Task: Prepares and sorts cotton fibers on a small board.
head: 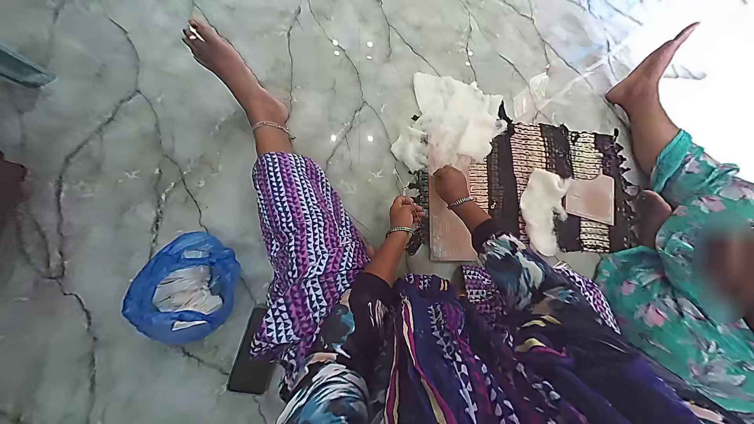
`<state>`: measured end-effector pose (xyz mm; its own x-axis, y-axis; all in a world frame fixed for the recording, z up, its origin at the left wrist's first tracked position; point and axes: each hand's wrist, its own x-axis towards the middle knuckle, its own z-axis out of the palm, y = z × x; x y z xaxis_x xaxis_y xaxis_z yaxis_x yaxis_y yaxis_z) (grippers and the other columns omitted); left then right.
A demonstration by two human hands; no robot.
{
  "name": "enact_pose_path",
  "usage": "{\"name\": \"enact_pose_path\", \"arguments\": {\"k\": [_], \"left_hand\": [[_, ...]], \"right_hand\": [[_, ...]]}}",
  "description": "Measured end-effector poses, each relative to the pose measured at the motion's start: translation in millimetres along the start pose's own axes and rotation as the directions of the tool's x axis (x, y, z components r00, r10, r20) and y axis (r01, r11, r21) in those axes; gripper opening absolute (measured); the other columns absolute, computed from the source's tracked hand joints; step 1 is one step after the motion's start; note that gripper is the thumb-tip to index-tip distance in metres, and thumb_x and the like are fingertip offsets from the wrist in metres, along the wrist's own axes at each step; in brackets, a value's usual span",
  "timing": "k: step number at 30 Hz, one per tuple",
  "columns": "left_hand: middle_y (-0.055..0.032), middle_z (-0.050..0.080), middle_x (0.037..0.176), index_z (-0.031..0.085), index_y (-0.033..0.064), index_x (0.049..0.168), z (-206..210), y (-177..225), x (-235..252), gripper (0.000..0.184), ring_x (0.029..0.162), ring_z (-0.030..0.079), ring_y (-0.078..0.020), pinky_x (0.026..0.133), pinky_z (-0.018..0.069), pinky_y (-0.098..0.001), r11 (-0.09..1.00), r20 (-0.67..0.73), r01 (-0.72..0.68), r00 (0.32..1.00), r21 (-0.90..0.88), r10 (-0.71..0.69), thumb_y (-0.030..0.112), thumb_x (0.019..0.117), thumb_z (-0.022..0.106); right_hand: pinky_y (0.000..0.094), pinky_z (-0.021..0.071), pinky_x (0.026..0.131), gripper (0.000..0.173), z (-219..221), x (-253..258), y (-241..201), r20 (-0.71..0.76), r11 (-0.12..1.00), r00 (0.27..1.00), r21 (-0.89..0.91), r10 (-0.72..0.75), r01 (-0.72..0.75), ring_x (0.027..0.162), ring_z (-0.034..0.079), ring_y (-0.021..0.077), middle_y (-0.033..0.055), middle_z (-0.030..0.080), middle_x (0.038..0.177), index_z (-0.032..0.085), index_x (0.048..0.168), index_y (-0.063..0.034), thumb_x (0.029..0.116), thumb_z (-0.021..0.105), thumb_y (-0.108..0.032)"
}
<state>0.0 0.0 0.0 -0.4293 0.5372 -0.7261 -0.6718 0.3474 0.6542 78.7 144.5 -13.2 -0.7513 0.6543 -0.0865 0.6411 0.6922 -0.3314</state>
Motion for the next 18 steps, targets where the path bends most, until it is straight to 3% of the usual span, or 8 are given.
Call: {"name": "enact_pose_path", "arguments": {"k": [3, 4, 7, 9, 11, 12, 14, 18], "left_hand": [[-0.0110, 0.060, 0.085, 0.048, -0.0040, 0.124, -2.0, -4.3, -0.9, 0.020, 0.063, 0.059, -0.0127, 0.063, 0.0522, -0.0279, 0.996, 0.012, -0.034, 0.999, 0.080, 0.033, 0.002, 0.1057, 0.042], [-0.0070, 0.055, 0.082, 0.050, -0.0002, 0.126, -5.1, -12.6, -1.0, 0.024, 0.062, 0.050, -0.0117, 0.060, 0.0464, -0.0281, 0.990, 0.042, -0.044, 0.998, 0.135, 0.039, 0.008, 0.1053, 0.042], [0.0039, 0.038, 0.069, 0.057, 0.0102, 0.119, -11.7, -38.1, 2.9, 0.027, 0.049, 0.032, -0.0059, 0.046, 0.0295, -0.0218, 0.984, 0.166, -0.039, 0.986, 0.175, 0.009, 0.026, 0.1061, 0.040], [0.0087, 0.034, 0.059, 0.061, 0.0148, 0.112, -12.1, -41.0, 2.3, 0.030, 0.043, 0.027, -0.0033, 0.042, 0.0244, -0.0193, 0.981, 0.284, 0.027, 0.955, 0.190, -0.081, 0.038, 0.1054, 0.043], [0.0080, 0.036, 0.059, 0.063, 0.0093, 0.118, -4.3, -28.4, -13.0, 0.034, 0.042, 0.024, -0.0018, 0.040, 0.0217, -0.0174, 0.963, 0.380, 0.034, 0.915, 0.268, -0.138, 0.037, 0.1087, 0.045], [0.0058, 0.043, 0.066, 0.062, 0.0061, 0.125, -1.5, -24.7, -19.7, 0.033, 0.044, 0.026, -0.0012, 0.041, 0.0229, -0.0169, 0.949, 0.425, -0.011, 0.895, 0.316, -0.131, 0.031, 0.1088, 0.048], [0.0010, 0.056, 0.083, 0.062, 0.0031, 0.127, 0.6, -24.1, -27.8, 0.028, 0.051, 0.032, -0.0001, 0.045, 0.0272, -0.0173, 0.909, 0.479, -0.131, 0.874, 0.395, -0.082, 0.018, 0.1045, 0.058], [-0.0050, 0.064, 0.088, 0.068, -0.0025, 0.108, 1.3, -35.8, -27.8, 0.015, 0.061, 0.043, -0.0033, 0.055, 0.0362, -0.0216, 0.864, 0.417, -0.188, 0.908, 0.467, -0.028, 0.006, 0.0953, 0.070]], "right_hand": [[0.0556, 0.0510, 0.094, 0.021, -16.0, -44.5, -6.7, 0.196, 0.923, 0.968, 0.319, 0.159, -0.217, 0.102, 0.069, 0.0390, 0.0267, 0.072, 0.107, 0.074, 0.108, 0.0073, 0.1008, 0.058, -0.004], [0.0473, 0.0521, 0.091, 0.019, -17.5, -59.0, -2.9, 0.271, 0.848, 0.938, 0.425, 0.215, -0.317, 0.095, 0.069, 0.0303, 0.0225, 0.073, 0.103, 0.074, 0.109, 0.0066, 0.1009, 0.061, -0.005], [0.0229, 0.0469, 0.064, 0.011, -21.1, -98.0, 11.3, 0.455, 0.537, 0.852, 0.666, 0.257, -0.518, 0.064, 0.054, 0.0044, 0.0017, 0.065, 0.078, 0.072, 0.101, 0.0035, 0.0995, 0.063, -0.003], [0.0197, 0.0474, 0.061, 0.013, -26.3, -113.7, 19.9, 0.532, 0.384, 0.831, 0.741, 0.165, -0.551, 0.060, 0.053, 0.0012, -0.0049, 0.062, 0.071, 0.069, 0.094, -0.0003, 0.1004, 0.057, 0.000], [0.0190, 0.0471, 0.059, 0.020, -30.9, -122.6, 25.0, 0.562, 0.311, 0.821, 0.765, 0.105, -0.564, 0.058, 0.053, 0.0011, -0.0071, 0.060, 0.067, 0.067, 0.087, -0.0051, 0.1006, 0.054, 0.000], [0.0187, 0.0466, 0.058, 0.022, -34.3, -125.3, 25.6, 0.570, 0.301, 0.817, 0.766, 0.092, -0.568, 0.057, 0.052, 0.0009, -0.0074, 0.059, 0.065, 0.067, 0.085, -0.0064, 0.1009, 0.053, 0.000], [0.0186, 0.0443, 0.056, 0.024, -40.5, -127.3, 22.8, 0.583, 0.303, 0.806, 0.754, 0.101, -0.583, 0.055, 0.050, 0.0009, -0.0075, 0.056, 0.063, 0.064, 0.082, -0.0069, 0.1015, 0.052, 0.000], [0.0177, 0.0428, 0.055, 0.021, -43.6, -129.6, 14.6, 0.593, 0.343, 0.788, 0.715, 0.166, -0.610, 0.054, 0.049, 0.0006, -0.0073, 0.056, 0.063, 0.064, 0.085, -0.0057, 0.1037, 0.054, -0.005]]}}
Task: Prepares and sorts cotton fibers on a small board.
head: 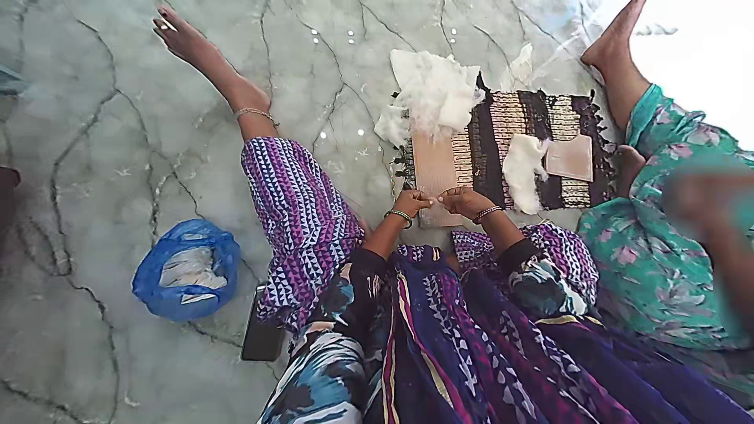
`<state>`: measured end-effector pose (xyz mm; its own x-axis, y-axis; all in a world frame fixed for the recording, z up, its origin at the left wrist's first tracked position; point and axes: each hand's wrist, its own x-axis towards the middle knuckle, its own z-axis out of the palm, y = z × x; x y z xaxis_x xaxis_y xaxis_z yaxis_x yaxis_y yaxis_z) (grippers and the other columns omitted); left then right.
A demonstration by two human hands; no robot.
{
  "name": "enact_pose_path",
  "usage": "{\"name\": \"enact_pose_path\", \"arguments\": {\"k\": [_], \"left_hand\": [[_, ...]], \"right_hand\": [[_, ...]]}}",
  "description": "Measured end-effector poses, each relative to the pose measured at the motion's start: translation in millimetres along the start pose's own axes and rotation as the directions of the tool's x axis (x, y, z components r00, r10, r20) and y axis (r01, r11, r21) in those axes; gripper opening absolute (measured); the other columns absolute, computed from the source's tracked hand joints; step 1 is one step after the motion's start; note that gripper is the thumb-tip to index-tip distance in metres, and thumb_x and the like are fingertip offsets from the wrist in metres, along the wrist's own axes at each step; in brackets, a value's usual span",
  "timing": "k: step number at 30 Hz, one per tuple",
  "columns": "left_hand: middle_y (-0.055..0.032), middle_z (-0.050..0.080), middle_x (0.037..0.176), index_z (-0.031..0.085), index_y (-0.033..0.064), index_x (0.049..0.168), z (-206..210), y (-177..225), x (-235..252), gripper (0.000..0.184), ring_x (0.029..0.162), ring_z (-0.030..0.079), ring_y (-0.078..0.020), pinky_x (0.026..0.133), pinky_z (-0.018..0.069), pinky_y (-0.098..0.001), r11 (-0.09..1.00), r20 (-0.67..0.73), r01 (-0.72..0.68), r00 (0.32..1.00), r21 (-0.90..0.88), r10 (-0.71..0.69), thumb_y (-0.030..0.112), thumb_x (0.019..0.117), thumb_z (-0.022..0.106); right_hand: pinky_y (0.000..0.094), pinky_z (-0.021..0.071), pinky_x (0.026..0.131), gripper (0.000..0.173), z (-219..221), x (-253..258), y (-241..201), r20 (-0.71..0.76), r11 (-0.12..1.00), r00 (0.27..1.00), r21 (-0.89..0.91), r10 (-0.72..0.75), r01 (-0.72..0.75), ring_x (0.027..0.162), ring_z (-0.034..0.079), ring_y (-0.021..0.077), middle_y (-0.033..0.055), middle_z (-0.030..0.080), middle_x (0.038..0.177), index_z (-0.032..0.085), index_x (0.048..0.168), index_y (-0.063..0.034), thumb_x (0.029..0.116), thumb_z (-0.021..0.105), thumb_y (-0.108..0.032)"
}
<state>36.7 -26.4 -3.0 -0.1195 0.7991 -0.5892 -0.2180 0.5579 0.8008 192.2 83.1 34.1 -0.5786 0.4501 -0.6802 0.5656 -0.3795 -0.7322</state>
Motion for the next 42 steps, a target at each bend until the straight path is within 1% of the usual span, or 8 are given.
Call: {"name": "enact_pose_path", "arguments": {"k": [8, 11, 15, 18, 23, 26, 31, 42], "left_hand": [[-0.0049, 0.060, 0.086, 0.066, -0.0022, 0.110, -6.5, 6.4, 1.2, 0.016, 0.057, 0.039, -0.0041, 0.052, 0.0347, -0.0210, 0.995, -0.051, 0.035, 0.998, -0.092, -0.039, 0.009, 0.0986, 0.066], [-0.0045, 0.059, 0.086, 0.065, -0.0019, 0.111, -6.4, 7.7, 1.5, 0.016, 0.059, 0.039, -0.0047, 0.053, 0.0341, -0.0219, 0.992, -0.057, 0.043, 0.997, -0.115, -0.050, 0.008, 0.0989, 0.066], [-0.0036, 0.059, 0.083, 0.065, -0.0022, 0.111, -7.7, 7.0, 4.0, 0.015, 0.056, 0.037, -0.0037, 0.051, 0.0322, -0.0212, 0.988, -0.073, 0.042, 0.996, -0.151, -0.054, 0.007, 0.0993, 0.064], [-0.0042, 0.061, 0.084, 0.065, -0.0024, 0.110, -8.1, 7.1, 4.5, 0.015, 0.056, 0.038, -0.0033, 0.051, 0.0331, -0.0208, 0.987, -0.085, 0.042, 0.995, -0.154, -0.056, 0.007, 0.0997, 0.064], [-0.0100, 0.063, 0.097, 0.064, -0.0024, 0.116, -2.3, 1.0, 13.0, 0.020, 0.073, 0.049, -0.0110, 0.065, 0.0420, -0.0283, 1.000, -0.131, 0.003, 0.991, -0.019, -0.006, 0.008, 0.0990, 0.065], [-0.0251, 0.066, 0.117, 0.052, -0.0025, 0.142, -3.3, -1.1, 19.5, 0.047, 0.104, 0.064, -0.0344, 0.097, 0.0486, -0.0505, 0.987, -0.181, -0.042, 0.981, 0.152, 0.070, 0.022, 0.1033, 0.063], [-0.0263, 0.063, 0.130, 0.051, 0.0002, 0.142, -3.4, 10.5, 10.7, 0.044, 0.121, 0.062, -0.0432, 0.100, 0.0463, -0.0640, 0.850, -0.223, -0.015, 0.963, 0.526, 0.154, 0.026, 0.1133, 0.030], [-0.0242, 0.064, 0.124, 0.068, 0.0008, 0.124, 4.0, 0.7, 23.4, 0.027, 0.115, 0.064, -0.0397, 0.098, 0.0509, -0.0565, 0.717, -0.101, -0.141, 0.954, 0.683, 0.284, 0.012, 0.1059, 0.051]], "right_hand": [[0.0200, 0.0448, 0.058, 0.011, -0.3, 2.1, 1.1, -0.205, 0.999, 0.979, 0.051, 0.012, -0.002, 0.060, 0.052, 0.0031, -0.0036, 0.060, 0.074, 0.064, 0.096, -0.0040, 0.1035, 0.056, -0.006], [0.0245, 0.0474, 0.068, 0.015, 4.1, 1.9, -2.3, -0.154, 1.000, 0.988, 0.027, 0.017, -0.013, 0.075, 0.057, 0.0067, 0.0023, 0.065, 0.093, 0.063, 0.116, -0.0015, 0.1042, 0.057, -0.009], [0.0195, 0.0442, 0.058, 0.009, 10.4, 9.2, -0.4, -0.221, 0.998, 0.974, 0.020, -0.051, 0.057, 0.060, 0.053, 0.0024, -0.0018, 0.064, 0.074, 0.065, 0.092, -0.0004, 0.1001, 0.060, 0.000], [0.0187, 0.0435, 0.056, 0.010, 1.2, 13.5, 1.1, -0.255, 0.996, 0.965, 0.045, -0.067, 0.081, 0.057, 0.051, 0.0017, -0.0027, 0.063, 0.072, 0.066, 0.092, -0.0007, 0.1006, 0.060, -0.002], [0.0197, 0.0415, 0.057, 0.007, -14.7, 26.5, -0.4, -0.280, 0.992, 0.956, -0.114, -0.092, 0.062, 0.058, 0.049, 0.0016, -0.0015, 0.063, 0.074, 0.068, 0.097, 0.0012, 0.0985, 0.066, -0.005], [0.0298, 0.0476, 0.070, 0.013, -21.0, 38.5, -5.3, -0.291, 0.942, 0.942, -0.328, -0.166, 0.065, 0.071, 0.055, 0.0104, 0.0094, 0.067, 0.085, 0.069, 0.102, 0.0067, 0.0974, 0.068, -0.005], [0.0552, 0.0505, 0.093, 0.040, -31.7, 60.3, 4.5, -0.336, 0.822, 0.906, -0.569, -0.257, 0.021, 0.100, 0.066, 0.0369, 0.0232, 0.069, 0.110, 0.064, 0.132, 0.0021, 0.0928, 0.069, -0.004], [0.0508, 0.0522, 0.091, 0.034, -22.6, 43.0, 10.7, -0.377, 0.803, 0.847, -0.589, -0.373, 0.091, 0.101, 0.066, 0.0372, 0.0259, 0.066, 0.122, 0.062, 0.133, 0.0034, 0.0999, 0.057, -0.003]]}}
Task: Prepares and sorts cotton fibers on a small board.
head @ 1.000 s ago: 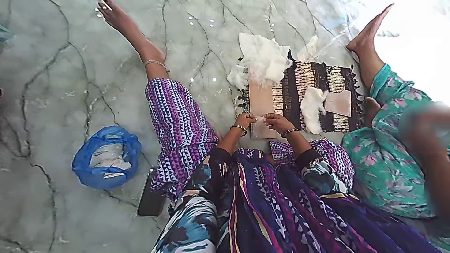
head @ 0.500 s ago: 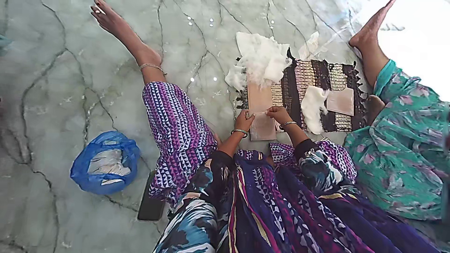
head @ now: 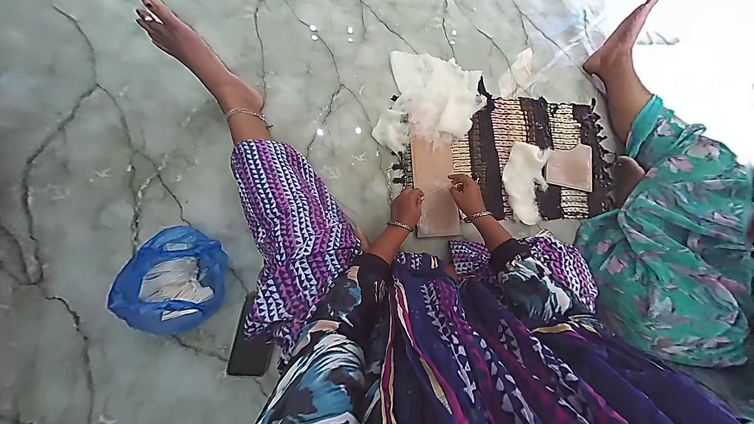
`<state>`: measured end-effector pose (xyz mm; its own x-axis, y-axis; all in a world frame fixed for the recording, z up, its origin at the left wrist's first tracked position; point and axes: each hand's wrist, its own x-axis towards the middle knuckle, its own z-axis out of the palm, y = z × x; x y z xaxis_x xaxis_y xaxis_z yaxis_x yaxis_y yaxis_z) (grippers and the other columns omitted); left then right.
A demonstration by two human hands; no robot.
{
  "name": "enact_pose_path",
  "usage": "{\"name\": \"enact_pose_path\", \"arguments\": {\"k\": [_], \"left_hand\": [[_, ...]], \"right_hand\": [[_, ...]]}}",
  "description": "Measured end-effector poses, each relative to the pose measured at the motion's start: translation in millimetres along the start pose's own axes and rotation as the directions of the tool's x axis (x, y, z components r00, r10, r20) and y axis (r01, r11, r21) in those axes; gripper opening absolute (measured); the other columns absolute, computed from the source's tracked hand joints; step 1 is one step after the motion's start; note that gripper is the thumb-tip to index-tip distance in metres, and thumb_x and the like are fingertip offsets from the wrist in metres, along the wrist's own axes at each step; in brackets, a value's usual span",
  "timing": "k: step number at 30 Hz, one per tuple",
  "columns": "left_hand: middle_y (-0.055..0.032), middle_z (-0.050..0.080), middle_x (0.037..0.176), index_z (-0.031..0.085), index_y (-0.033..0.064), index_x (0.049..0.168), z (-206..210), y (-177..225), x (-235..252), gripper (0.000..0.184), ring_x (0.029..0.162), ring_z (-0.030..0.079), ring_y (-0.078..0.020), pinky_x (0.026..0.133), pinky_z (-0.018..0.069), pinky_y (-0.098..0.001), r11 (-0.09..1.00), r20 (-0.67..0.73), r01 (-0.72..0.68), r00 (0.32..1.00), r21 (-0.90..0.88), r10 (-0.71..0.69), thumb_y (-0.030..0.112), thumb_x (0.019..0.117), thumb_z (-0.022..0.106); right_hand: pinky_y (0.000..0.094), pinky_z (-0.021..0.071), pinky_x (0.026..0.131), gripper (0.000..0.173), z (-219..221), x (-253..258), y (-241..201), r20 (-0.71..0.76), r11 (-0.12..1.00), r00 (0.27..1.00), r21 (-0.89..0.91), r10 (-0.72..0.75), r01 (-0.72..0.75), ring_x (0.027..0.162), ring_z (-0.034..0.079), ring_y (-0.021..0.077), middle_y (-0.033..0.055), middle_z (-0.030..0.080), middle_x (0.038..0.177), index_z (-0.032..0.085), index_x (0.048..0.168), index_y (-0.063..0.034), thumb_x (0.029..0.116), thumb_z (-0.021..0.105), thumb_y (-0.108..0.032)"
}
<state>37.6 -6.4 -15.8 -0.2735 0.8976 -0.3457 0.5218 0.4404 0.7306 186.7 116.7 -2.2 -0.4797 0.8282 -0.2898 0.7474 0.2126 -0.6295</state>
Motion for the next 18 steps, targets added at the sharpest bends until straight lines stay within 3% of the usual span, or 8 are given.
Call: {"name": "enact_pose_path", "arguments": {"k": [11, 18], "left_hand": [[-0.0213, 0.067, 0.117, 0.072, 0.0032, 0.119, 1.7, 1.6, 13.9, 0.024, 0.109, 0.067, -0.0371, 0.095, 0.0527, -0.0551, 0.999, -0.087, -0.047, 0.995, -0.002, 0.047, 0.012, 0.1037, 0.055], [-0.0230, 0.065, 0.121, 0.072, 0.0017, 0.117, 8.5, 0.0, 25.2, 0.025, 0.113, 0.065, -0.0383, 0.095, 0.0529, -0.0557, 0.998, 0.009, -0.006, 1.000, 0.070, 0.005, 0.013, 0.1039, 0.054]], "right_hand": [[0.0527, 0.0544, 0.089, 0.049, 1.6, 22.2, 15.9, -0.042, 0.995, 0.999, -0.095, 0.008, -0.012, 0.103, 0.067, 0.0387, 0.0263, 0.065, 0.121, 0.060, 0.137, 0.0012, 0.0914, 0.074, -0.007], [0.0569, 0.0529, 0.093, 0.048, 4.8, 19.1, 15.8, -0.061, 0.988, 0.998, -0.156, -0.009, -0.001, 0.110, 0.065, 0.0414, 0.0275, 0.063, 0.125, 0.060, 0.138, 0.0002, 0.0928, 0.072, -0.010]]}}
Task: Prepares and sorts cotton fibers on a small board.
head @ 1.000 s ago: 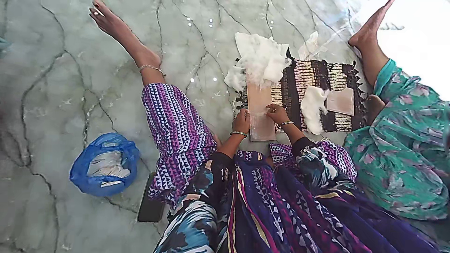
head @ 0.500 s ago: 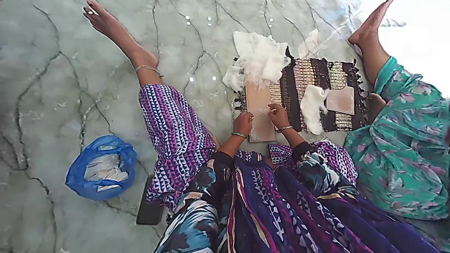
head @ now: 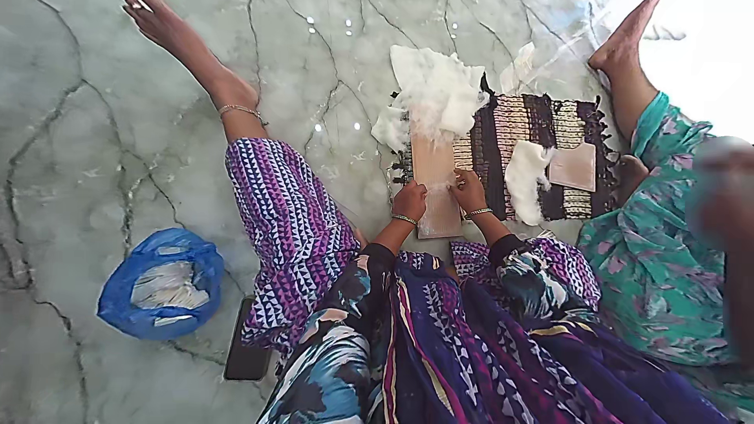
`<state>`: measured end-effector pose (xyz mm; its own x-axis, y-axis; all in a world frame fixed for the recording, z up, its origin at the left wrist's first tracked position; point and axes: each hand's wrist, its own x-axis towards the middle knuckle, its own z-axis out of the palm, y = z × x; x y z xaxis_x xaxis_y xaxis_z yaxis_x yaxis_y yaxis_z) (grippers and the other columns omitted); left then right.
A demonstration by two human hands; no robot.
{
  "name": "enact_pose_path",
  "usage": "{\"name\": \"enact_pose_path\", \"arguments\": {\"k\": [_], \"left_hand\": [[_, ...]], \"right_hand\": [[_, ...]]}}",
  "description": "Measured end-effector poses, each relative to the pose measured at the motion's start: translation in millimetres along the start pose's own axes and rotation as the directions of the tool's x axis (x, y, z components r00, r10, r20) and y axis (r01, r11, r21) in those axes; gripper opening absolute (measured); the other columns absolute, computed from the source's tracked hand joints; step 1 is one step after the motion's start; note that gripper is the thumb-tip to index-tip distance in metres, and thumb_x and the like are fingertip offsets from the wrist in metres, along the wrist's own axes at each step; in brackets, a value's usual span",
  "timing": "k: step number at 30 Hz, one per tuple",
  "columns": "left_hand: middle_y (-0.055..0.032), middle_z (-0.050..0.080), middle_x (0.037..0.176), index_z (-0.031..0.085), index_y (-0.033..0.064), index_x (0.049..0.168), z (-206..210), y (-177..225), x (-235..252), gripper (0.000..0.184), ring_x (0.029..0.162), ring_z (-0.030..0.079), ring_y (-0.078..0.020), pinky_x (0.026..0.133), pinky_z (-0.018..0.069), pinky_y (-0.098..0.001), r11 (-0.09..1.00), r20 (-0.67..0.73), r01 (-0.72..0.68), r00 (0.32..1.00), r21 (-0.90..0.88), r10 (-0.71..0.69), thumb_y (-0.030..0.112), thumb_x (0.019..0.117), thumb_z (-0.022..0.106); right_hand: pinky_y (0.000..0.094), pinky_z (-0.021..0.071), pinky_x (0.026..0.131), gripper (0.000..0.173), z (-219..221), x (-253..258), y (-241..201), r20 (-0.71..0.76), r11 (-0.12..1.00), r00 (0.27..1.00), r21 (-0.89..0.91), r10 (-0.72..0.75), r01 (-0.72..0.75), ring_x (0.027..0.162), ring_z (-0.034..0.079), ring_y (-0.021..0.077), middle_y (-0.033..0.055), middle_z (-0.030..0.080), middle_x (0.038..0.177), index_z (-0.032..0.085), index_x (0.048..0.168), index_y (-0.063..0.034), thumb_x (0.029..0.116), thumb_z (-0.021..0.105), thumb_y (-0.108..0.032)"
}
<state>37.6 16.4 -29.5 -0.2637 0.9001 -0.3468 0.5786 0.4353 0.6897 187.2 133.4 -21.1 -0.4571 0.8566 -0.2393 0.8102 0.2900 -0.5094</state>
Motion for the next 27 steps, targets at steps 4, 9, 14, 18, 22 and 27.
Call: {"name": "enact_pose_path", "arguments": {"k": [4, 9, 14, 18, 22, 27], "left_hand": [[-0.0226, 0.065, 0.120, 0.072, -0.0012, 0.111, -0.8, 4.7, 1.1, 0.021, 0.113, 0.065, -0.0387, 0.094, 0.0525, -0.0566, 0.999, 0.012, 0.032, 0.999, 0.015, -0.032, 0.010, 0.1001, 0.057], [-0.0220, 0.065, 0.123, 0.071, 0.0001, 0.113, -5.6, 8.4, 3.7, 0.021, 0.114, 0.064, -0.0389, 0.095, 0.0513, -0.0593, 0.995, 0.043, 0.097, 0.994, -0.015, -0.096, 0.013, 0.0989, 0.061], [-0.0262, 0.064, 0.126, 0.064, -0.0046, 0.121, -12.3, 4.2, -7.4, 0.028, 0.119, 0.062, -0.0418, 0.100, 0.0491, -0.0604, 0.991, 0.141, 0.129, 0.982, -0.027, -0.124, 0.009, 0.0965, 0.064], [-0.0249, 0.067, 0.124, 0.068, -0.0023, 0.120, -19.4, 2.8, -23.2, 0.027, 0.123, 0.061, -0.0416, 0.105, 0.0450, -0.0615, 0.985, 0.321, 0.164, 0.932, 0.046, -0.170, 0.014, 0.0998, 0.060], [-0.0238, 0.067, 0.125, 0.068, -0.0025, 0.121, -22.6, 9.1, -39.9, 0.026, 0.124, 0.061, -0.0391, 0.106, 0.0451, -0.0584, 0.985, 0.224, 0.173, 0.959, 0.027, -0.174, 0.011, 0.1013, 0.057], [-0.0217, 0.065, 0.129, 0.067, -0.0015, 0.124, -29.6, 1.8, -45.8, 0.027, 0.126, 0.060, -0.0357, 0.108, 0.0444, -0.0543, 0.989, 0.069, 0.145, 0.987, 0.027, -0.147, 0.011, 0.1038, 0.054]], "right_hand": [[0.0640, 0.0426, 0.105, 0.037, 5.9, -19.7, -12.2, -0.087, 0.923, 0.939, -0.233, -0.334, 0.307, 0.129, 0.057, 0.0459, 0.0250, 0.060, 0.140, 0.065, 0.131, 0.0027, 0.0948, 0.059, -0.003], [0.0569, 0.0205, 0.125, 0.062, 38.4, -34.7, -11.9, 0.262, 0.833, 0.896, -0.344, -0.358, 0.433, 0.156, 0.025, 0.0369, 0.0212, 0.026, 0.168, 0.032, 0.158, 0.0042, 0.1088, 0.041, -0.033], [0.0569, 0.0119, 0.127, 0.088, 27.1, -69.2, -21.1, 0.415, 0.879, 0.900, -0.369, -0.137, 0.303, 0.160, 0.011, 0.0344, 0.0206, 0.011, 0.172, 0.017, 0.162, 0.0032, 0.1046, 0.042, -0.058], [0.0600, 0.0074, 0.126, 0.089, 4.5, -99.1, -26.8, 0.573, 0.857, 0.820, -0.419, -0.006, 0.299, 0.160, 0.011, 0.0335, 0.0199, 0.010, 0.172, 0.016, 0.163, 0.0015, 0.1041, 0.040, -0.061], [0.0614, 0.0097, 0.126, 0.057, -8.7, -99.9, -36.3, 0.414, 0.890, 0.904, -0.364, -0.111, 0.276, 0.149, 0.042, 0.0333, 0.0193, 0.052, 0.153, 0.054, 0.146, -0.0003, 0.1082, 0.040, -0.040], [0.0584, 0.0117, 0.127, 0.076, 17.1, -69.8, -38.1, 0.315, 0.873, 0.924, -0.361, -0.217, 0.328, 0.159, 0.017, 0.0323, 0.0194, 0.018, 0.171, 0.026, 0.162, -0.0006, 0.1066, 0.044, -0.050]]}}
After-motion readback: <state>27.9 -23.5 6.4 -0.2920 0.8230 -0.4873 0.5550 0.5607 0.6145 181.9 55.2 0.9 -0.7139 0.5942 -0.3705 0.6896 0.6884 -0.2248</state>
